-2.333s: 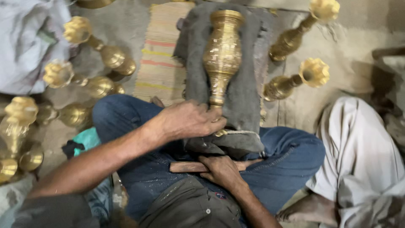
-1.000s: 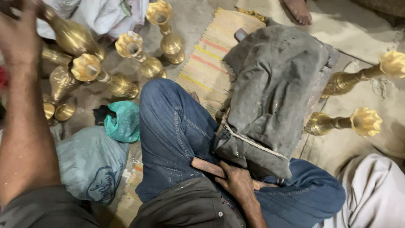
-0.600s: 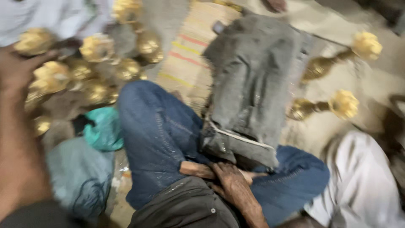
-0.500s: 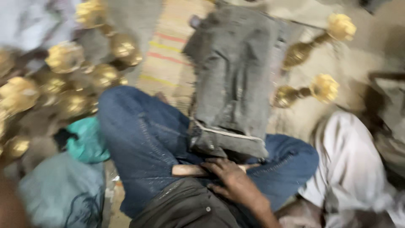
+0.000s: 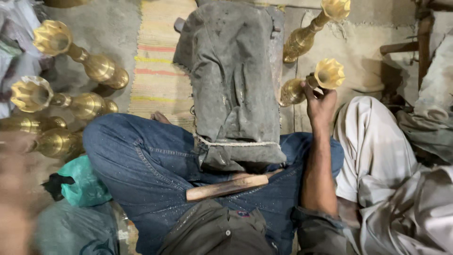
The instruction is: The person sits cross-legged on the floor with a brass vase resting on a sandbag on their lap. They hold a punch against the vase's surface and strike it with a wooden mallet, working around the vase's base and body to shape and decorate the brass, repositioning the vase as they go.
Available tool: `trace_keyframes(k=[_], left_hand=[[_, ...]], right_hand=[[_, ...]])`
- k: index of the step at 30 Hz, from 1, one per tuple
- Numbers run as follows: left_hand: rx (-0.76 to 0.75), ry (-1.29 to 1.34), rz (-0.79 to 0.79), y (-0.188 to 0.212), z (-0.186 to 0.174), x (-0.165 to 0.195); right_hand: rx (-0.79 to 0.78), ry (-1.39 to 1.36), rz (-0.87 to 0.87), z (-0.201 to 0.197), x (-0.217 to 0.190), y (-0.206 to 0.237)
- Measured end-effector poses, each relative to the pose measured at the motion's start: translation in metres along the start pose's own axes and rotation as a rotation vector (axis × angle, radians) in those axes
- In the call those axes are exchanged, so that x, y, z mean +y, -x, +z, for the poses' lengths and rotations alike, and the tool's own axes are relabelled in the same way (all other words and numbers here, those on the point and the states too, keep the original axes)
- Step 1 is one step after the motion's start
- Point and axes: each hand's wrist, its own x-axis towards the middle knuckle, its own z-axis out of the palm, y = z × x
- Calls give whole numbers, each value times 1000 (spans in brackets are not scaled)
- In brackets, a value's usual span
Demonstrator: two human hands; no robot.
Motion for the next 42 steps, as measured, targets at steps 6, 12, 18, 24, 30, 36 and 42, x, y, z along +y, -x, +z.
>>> trace_keyframes(k=[6,12,18,24,30,36,42], left_hand=[[-505,210,306,89,83,53],[-1083,76,683,143,141,91],[-1222,-205,790,166,170,72],[-1260,-1,721,136,136,88],[-1242,153,783,97,86,133],[-789,172,1152,86,81,177],[-553,344,1238,87,84,185]], right_hand=[[279,270,-482,-12,-30,58],[-100,44,-647,-16,-79,78],[-455,576,-1092,42,-103,92],[-639,551,-860,43,-116,107],[-828,244,-674,-6,-151,129],[-841,316,-585,-27,-163,153],[-949,418,-236,-52,-118,164]])
